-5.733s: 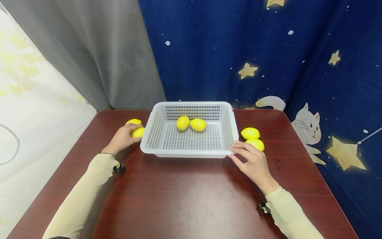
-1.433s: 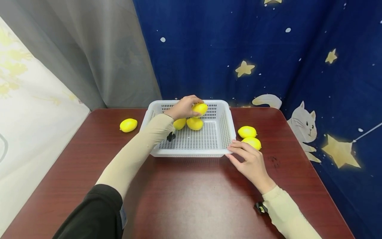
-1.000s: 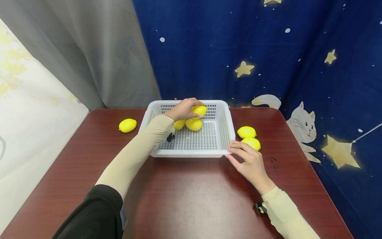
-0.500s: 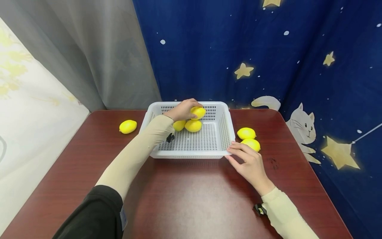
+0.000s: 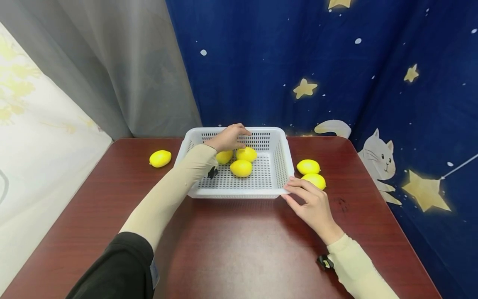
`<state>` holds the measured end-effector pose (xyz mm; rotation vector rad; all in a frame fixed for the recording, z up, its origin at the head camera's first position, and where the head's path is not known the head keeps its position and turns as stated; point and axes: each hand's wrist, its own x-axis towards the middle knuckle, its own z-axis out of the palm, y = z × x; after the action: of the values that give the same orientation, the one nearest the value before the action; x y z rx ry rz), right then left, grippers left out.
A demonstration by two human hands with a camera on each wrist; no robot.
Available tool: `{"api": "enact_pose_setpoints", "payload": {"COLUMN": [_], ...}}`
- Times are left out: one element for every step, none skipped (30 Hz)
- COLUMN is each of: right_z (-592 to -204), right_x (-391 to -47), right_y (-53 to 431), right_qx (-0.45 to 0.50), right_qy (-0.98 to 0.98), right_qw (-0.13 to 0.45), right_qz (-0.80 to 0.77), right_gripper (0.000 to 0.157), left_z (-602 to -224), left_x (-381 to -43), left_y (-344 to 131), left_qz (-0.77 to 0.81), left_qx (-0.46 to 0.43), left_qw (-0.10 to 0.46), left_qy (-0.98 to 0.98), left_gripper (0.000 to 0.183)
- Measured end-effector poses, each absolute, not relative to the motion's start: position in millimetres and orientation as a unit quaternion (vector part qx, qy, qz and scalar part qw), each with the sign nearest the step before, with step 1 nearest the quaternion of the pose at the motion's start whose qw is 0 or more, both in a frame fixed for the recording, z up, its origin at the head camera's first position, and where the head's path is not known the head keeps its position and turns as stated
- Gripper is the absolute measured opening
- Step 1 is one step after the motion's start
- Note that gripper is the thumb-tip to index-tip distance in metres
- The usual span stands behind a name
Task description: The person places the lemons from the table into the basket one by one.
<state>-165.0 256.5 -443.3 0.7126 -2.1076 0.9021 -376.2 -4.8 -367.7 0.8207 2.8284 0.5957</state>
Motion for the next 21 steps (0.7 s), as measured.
{"api": "enact_pose_setpoints", "payload": {"right_z": [-443, -443, -443, -444, -444, -444, -444, -444, -444, -444, -444, -444, -443, -443, -443, -443, -443, -443, -443, -443, -443], "right_x": [-165, -165, -165, -165, -165, -165, -165, -165, -165, -166, -166, -166, -166, -166, -165, -165, -165, -165, -165, -164, -164], "right_y": [257, 256, 256, 257, 256, 256, 257, 257, 256, 256, 256, 257, 256, 256, 256, 256, 256, 256, 256, 256, 256], "right_qx": [0.277, 0.277, 0.277, 0.277, 0.277, 0.277, 0.277, 0.278, 0.278, 0.279, 0.280, 0.281, 0.281, 0.281, 0.281, 0.280, 0.280, 0.278, 0.277, 0.277, 0.276], "right_qy": [-0.819, -0.818, -0.818, -0.819, -0.818, -0.818, -0.818, -0.818, -0.817, -0.817, -0.816, -0.816, -0.815, -0.815, -0.815, -0.815, -0.815, -0.816, -0.816, -0.816, -0.816], "right_qw": [0.363, 0.363, 0.364, 0.364, 0.365, 0.365, 0.365, 0.364, 0.365, 0.365, 0.365, 0.366, 0.366, 0.367, 0.367, 0.367, 0.367, 0.366, 0.366, 0.366, 0.367], "right_qz": [0.349, 0.349, 0.349, 0.347, 0.348, 0.348, 0.348, 0.349, 0.350, 0.349, 0.349, 0.348, 0.350, 0.350, 0.350, 0.349, 0.350, 0.351, 0.351, 0.351, 0.351], "right_gripper": [0.049, 0.049, 0.049, 0.048, 0.049, 0.049, 0.049, 0.049, 0.049, 0.049, 0.048, 0.048, 0.048, 0.048, 0.048, 0.048, 0.048, 0.049, 0.049, 0.049, 0.049], "left_z": [-368, -369, -369, -370, -370, -370, -370, -371, -370, -370, -370, -369, -369, -369, -368, -367, -366, -364, -362, -360, -358], "left_x": [-376, -377, -377, -378, -378, -379, -379, -379, -379, -379, -379, -379, -379, -379, -379, -379, -380, -379, -379, -379, -379], "left_y": [-5, -5, -5, -5, -5, -5, -5, -5, -6, -6, -6, -6, -6, -6, -6, -6, -7, -7, -8, -9, -10], "left_qz": [0.201, 0.204, 0.208, 0.210, 0.211, 0.214, 0.217, 0.219, 0.220, 0.222, 0.223, 0.226, 0.228, 0.228, 0.228, 0.229, 0.228, 0.229, 0.229, 0.230, 0.233], "left_qx": [0.273, 0.275, 0.276, 0.277, 0.279, 0.280, 0.282, 0.284, 0.286, 0.287, 0.287, 0.286, 0.286, 0.285, 0.284, 0.285, 0.288, 0.290, 0.293, 0.293, 0.293], "left_qw": [0.069, 0.070, 0.071, 0.072, 0.072, 0.072, 0.073, 0.073, 0.072, 0.072, 0.074, 0.076, 0.077, 0.077, 0.077, 0.076, 0.075, 0.073, 0.070, 0.069, 0.070], "left_qy": [0.938, 0.937, 0.936, 0.935, 0.934, 0.933, 0.932, 0.931, 0.930, 0.929, 0.929, 0.928, 0.927, 0.928, 0.928, 0.928, 0.927, 0.926, 0.926, 0.925, 0.925], "left_gripper": [0.050, 0.051, 0.051, 0.051, 0.051, 0.051, 0.051, 0.051, 0.050, 0.050, 0.050, 0.050, 0.050, 0.049, 0.049, 0.048, 0.047, 0.047, 0.046, 0.045, 0.045]}}
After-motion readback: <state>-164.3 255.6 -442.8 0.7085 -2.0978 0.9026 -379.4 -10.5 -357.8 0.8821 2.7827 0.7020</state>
